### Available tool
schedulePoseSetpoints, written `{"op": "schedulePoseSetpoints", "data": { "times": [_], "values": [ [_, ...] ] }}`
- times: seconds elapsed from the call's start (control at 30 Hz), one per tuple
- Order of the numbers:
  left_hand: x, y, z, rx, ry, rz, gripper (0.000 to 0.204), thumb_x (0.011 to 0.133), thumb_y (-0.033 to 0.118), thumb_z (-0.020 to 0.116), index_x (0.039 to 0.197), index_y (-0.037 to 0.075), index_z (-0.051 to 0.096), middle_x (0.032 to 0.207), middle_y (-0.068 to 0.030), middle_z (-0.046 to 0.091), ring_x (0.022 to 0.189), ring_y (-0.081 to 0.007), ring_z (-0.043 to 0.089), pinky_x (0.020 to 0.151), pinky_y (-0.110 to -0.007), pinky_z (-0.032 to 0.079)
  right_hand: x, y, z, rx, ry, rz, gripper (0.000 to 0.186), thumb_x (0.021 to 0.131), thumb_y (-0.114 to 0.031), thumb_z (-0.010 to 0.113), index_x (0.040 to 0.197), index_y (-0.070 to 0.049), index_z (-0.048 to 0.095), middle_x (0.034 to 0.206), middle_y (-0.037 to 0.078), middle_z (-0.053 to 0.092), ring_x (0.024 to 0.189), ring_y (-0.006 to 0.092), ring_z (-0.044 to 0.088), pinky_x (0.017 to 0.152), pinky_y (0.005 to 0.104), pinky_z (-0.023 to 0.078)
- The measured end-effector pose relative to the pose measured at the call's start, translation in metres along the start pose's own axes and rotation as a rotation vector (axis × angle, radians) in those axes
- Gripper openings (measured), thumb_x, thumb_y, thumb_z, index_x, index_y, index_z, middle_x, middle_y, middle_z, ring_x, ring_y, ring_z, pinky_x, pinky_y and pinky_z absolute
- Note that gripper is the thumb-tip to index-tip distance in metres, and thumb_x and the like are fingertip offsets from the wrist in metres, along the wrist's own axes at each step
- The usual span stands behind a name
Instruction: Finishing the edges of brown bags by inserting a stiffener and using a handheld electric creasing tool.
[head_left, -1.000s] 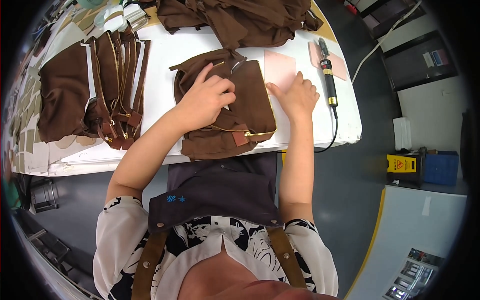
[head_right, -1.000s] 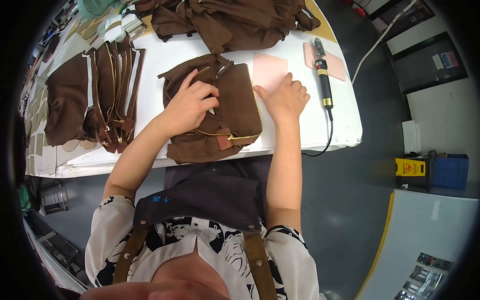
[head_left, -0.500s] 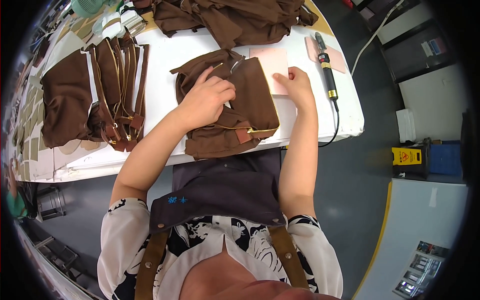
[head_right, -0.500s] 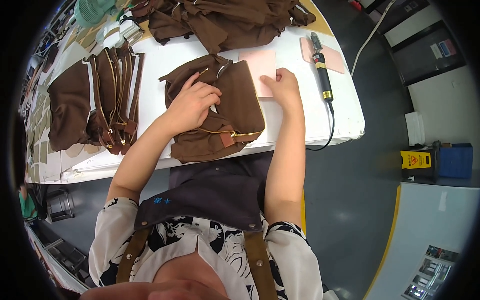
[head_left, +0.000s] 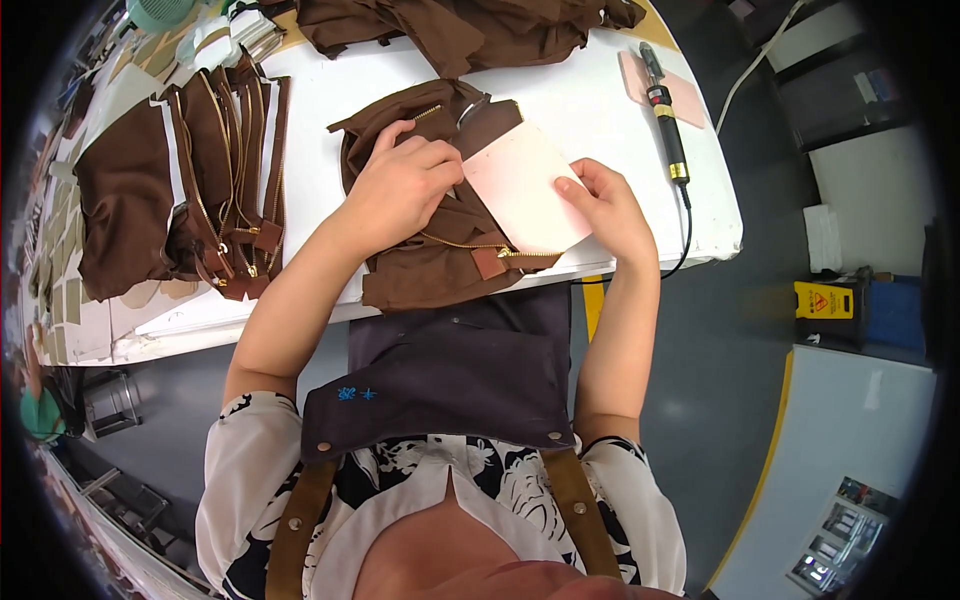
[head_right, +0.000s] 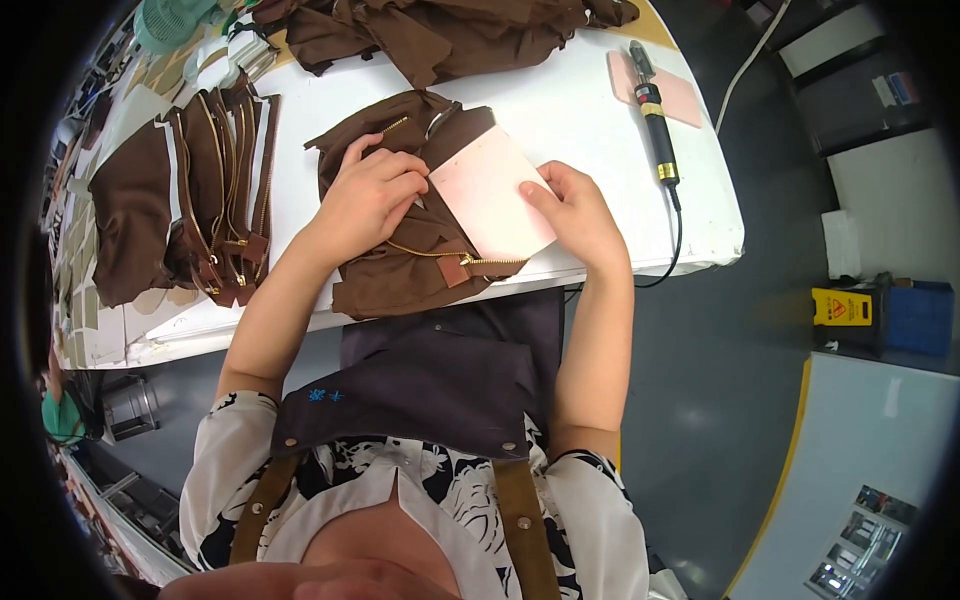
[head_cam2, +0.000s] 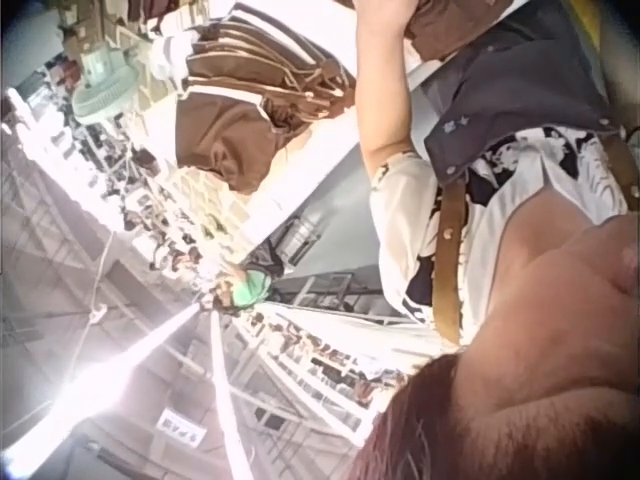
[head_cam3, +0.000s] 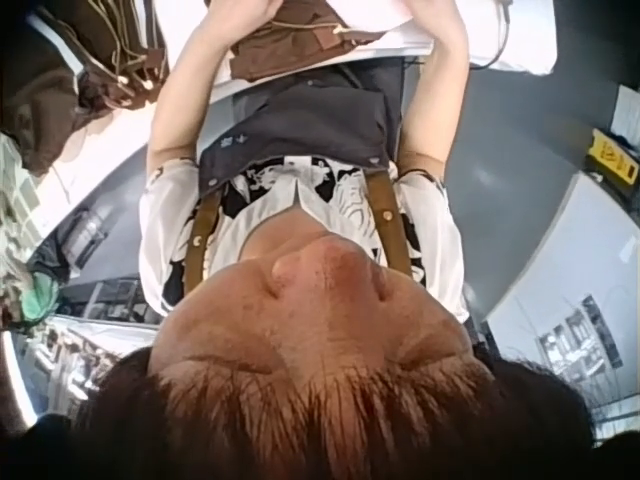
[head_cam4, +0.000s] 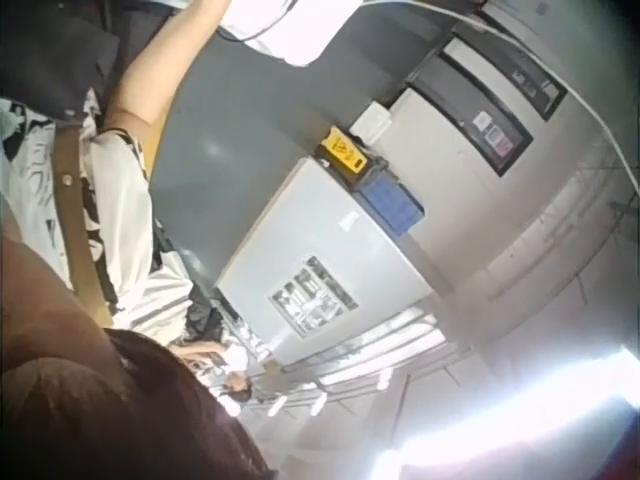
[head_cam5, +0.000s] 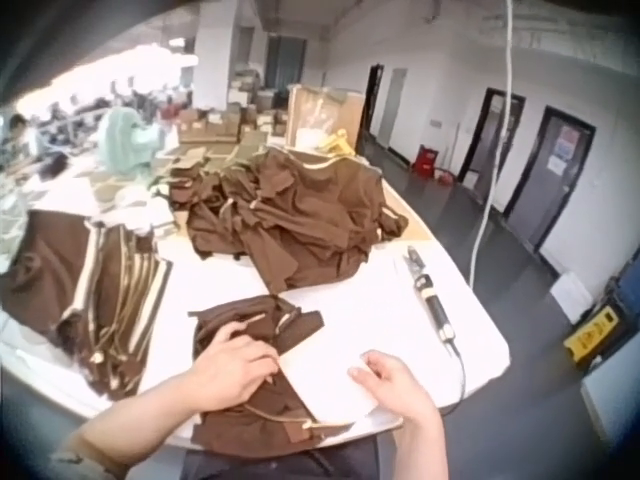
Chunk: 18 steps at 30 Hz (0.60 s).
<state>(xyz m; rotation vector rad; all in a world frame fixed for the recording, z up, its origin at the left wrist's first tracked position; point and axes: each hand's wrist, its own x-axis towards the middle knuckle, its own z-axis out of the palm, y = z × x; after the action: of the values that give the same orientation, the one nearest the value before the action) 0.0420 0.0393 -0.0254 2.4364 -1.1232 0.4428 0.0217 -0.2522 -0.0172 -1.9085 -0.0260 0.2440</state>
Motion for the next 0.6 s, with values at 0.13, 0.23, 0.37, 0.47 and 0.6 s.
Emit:
{"op": "schedulePoseSetpoints", "data": {
  "times": [0.13,0.23,0.37,0.47,0.6],
  "values": [
    [0.000,0.003,-0.003,-0.008,-0.006,0.014,0.011,0.084,0.003,0.067,0.094,0.008,0.066,0.104,-0.0017,0.065,0.098,-0.0231,0.062,0.103,-0.045,0.039,0.023,0.003,0.007,0.062,-0.107,-0.047,0.023,0.095,-0.020,0.067,0.096,0.002,0.065,0.081,0.002,0.065,0.073,0.0076,0.054,0.067,0.0252,0.046],
    [0.001,0.001,-0.006,-0.038,-0.004,0.011,0.012,0.083,0.003,0.067,0.094,0.008,0.066,0.104,-0.0026,0.065,0.096,-0.0245,0.062,0.100,-0.043,0.040,0.041,0.010,0.026,0.078,0.031,-0.033,0.027,0.095,-0.023,0.066,0.098,0.003,0.065,0.082,0.008,0.068,0.073,0.0149,0.061,0.069,0.0305,0.048],
    [-0.001,-0.003,-0.015,-0.082,-0.106,0.014,0.011,0.083,0.004,0.067,0.093,0.007,0.066,0.102,-0.0038,0.064,0.095,-0.0262,0.060,0.095,-0.040,0.040,0.039,0.005,0.054,-0.130,0.179,-0.118,0.026,0.099,-0.022,0.062,0.102,0.003,0.063,0.081,0.009,0.067,0.073,0.0154,0.062,0.070,0.0312,0.050],
    [-0.001,0.002,-0.024,-0.148,-0.247,0.042,0.009,0.083,0.006,0.067,0.092,0.008,0.066,0.100,-0.0042,0.062,0.097,-0.0258,0.058,0.094,-0.038,0.039,0.030,-0.008,0.060,-0.309,0.243,-0.103,0.030,0.097,-0.026,0.060,0.103,0.003,0.064,0.087,0.024,0.070,0.086,0.0415,0.068,0.078,0.0464,0.052],
    [-0.002,0.005,-0.020,-0.205,-0.235,0.044,0.007,0.085,0.008,0.068,0.092,0.008,0.065,0.099,-0.0045,0.061,0.098,-0.0253,0.057,0.093,-0.037,0.039,0.024,-0.018,0.062,-0.397,0.271,-0.087,0.030,0.097,-0.026,0.059,0.103,0.003,0.063,0.087,0.025,0.070,0.088,0.0437,0.067,0.079,0.0483,0.051]
  ]
}}
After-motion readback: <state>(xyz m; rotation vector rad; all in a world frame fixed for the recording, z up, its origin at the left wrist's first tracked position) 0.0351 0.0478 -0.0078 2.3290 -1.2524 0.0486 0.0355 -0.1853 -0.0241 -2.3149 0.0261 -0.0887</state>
